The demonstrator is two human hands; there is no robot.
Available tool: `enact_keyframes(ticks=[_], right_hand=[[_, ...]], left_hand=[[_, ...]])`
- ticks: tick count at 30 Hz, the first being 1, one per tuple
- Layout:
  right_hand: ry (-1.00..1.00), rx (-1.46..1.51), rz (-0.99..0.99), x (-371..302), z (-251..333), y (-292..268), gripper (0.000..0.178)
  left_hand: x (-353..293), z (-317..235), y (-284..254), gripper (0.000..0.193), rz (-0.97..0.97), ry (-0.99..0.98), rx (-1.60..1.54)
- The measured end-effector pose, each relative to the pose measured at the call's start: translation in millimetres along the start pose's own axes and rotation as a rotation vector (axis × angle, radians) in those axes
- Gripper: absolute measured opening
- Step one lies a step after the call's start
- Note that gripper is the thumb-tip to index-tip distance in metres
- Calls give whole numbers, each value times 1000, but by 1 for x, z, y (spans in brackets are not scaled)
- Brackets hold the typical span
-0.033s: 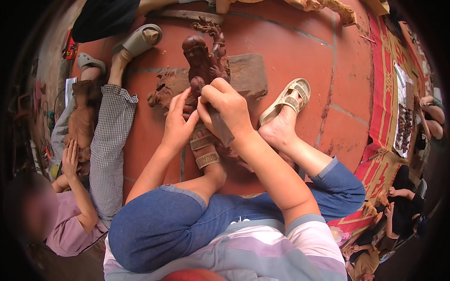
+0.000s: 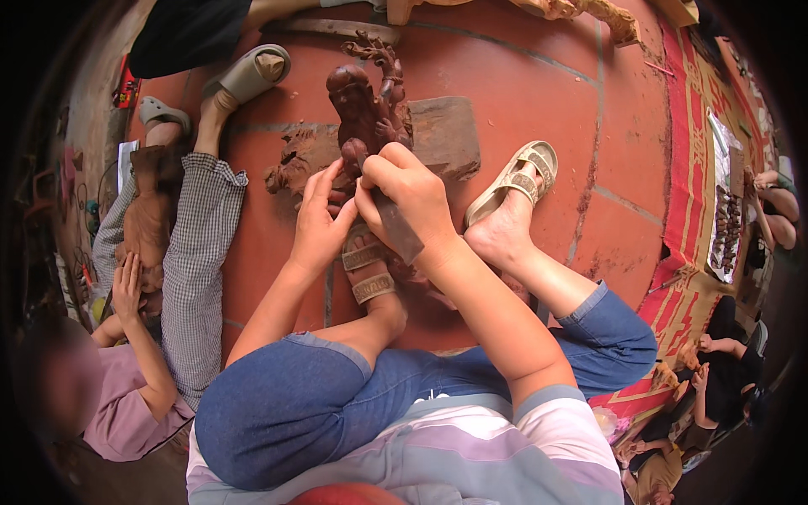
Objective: The person sits on the floor and carves a dark wooden object using a chisel and mallet. They repeatedly strike the chisel to shape the wood, occasionally rotating the piece to access different areas.
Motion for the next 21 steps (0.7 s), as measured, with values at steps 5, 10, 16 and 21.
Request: enact_keyframes(ticks=[5, 10, 16, 21], right_hand=[[123, 176, -138, 1, -32, -17, 10], [449, 596, -223, -17, -65, -5, 11], [636, 865, -181, -28, -75, 6, 10], [635, 818, -192, -35, -77, 7, 9]], left_hand=[[2, -9, -6, 73, -65, -21, -45], [6, -13, -6, 71, -45, 23, -29], [3, -6, 1, 63, -10, 0, -3], [4, -9, 1, 61, 1, 18, 17]])
Point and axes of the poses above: each hand's wrist, its own x-axis towards the middle knuckle, its own y-axis out of the palm, z = x × y, the point moved 6 cm from there along x, towards the middle knuckle
